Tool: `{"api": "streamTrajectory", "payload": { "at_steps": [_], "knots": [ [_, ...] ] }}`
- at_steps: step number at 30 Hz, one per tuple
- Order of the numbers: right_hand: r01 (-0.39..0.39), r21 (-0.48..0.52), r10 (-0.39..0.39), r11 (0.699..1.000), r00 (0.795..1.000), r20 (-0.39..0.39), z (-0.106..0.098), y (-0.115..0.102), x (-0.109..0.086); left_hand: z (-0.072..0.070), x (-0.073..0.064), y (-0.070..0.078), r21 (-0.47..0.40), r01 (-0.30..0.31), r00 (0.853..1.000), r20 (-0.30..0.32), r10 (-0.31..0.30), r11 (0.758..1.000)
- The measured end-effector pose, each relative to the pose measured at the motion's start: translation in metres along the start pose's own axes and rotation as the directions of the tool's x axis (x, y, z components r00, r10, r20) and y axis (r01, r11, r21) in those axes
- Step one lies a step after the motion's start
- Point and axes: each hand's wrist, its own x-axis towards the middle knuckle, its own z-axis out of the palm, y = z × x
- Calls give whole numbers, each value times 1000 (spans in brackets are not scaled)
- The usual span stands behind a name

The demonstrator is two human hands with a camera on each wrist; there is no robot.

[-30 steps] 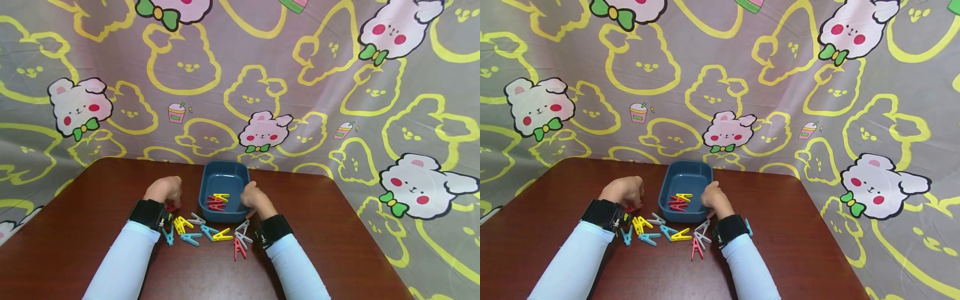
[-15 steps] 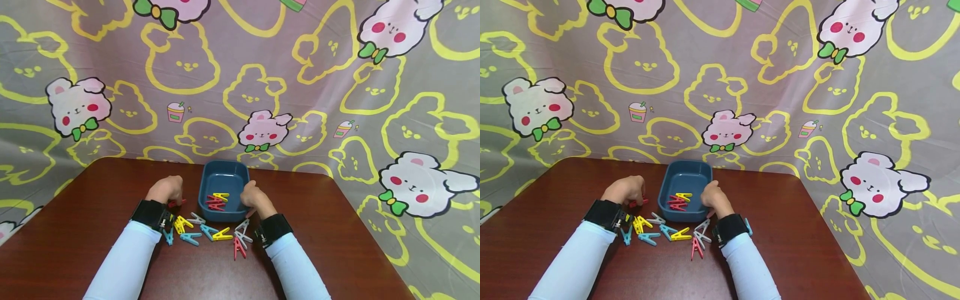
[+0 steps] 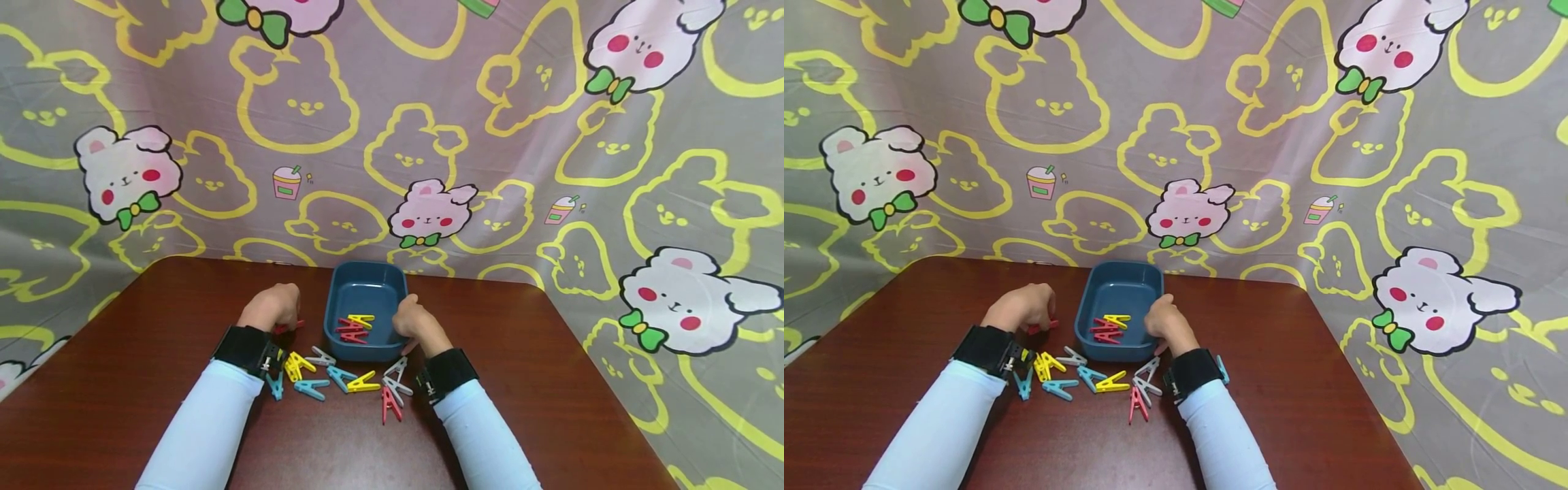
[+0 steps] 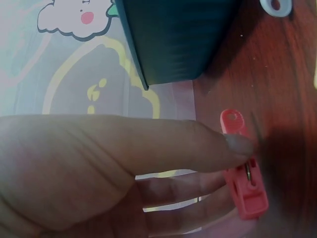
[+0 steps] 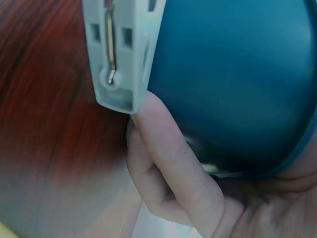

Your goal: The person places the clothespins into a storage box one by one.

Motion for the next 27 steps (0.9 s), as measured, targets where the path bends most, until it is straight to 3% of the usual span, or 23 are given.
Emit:
{"api": "streamTrajectory", "payload": {
  "at_steps": [8,13,16,21,27],
  "knots": [
    [-5,15,5,1000,1000,3,-1,0,-1,-4,0,2,-37,-13,999,-50,11,999],
    [-10,14,10,1000,1000,4,0,-1,-1,-7,0,9,-77,-45,989,-144,33,996],
    [-7,6,7,1000,1000,5,0,-1,0,-10,-1,16,-102,-66,973,-228,41,993],
    [0,-2,0,1000,1000,8,0,0,1,-17,-10,34,-115,-107,932,-357,59,988],
    [-6,1,6,1000,1000,5,0,0,0,-20,-19,57,-94,-205,887,-438,144,974]
  ]
}}
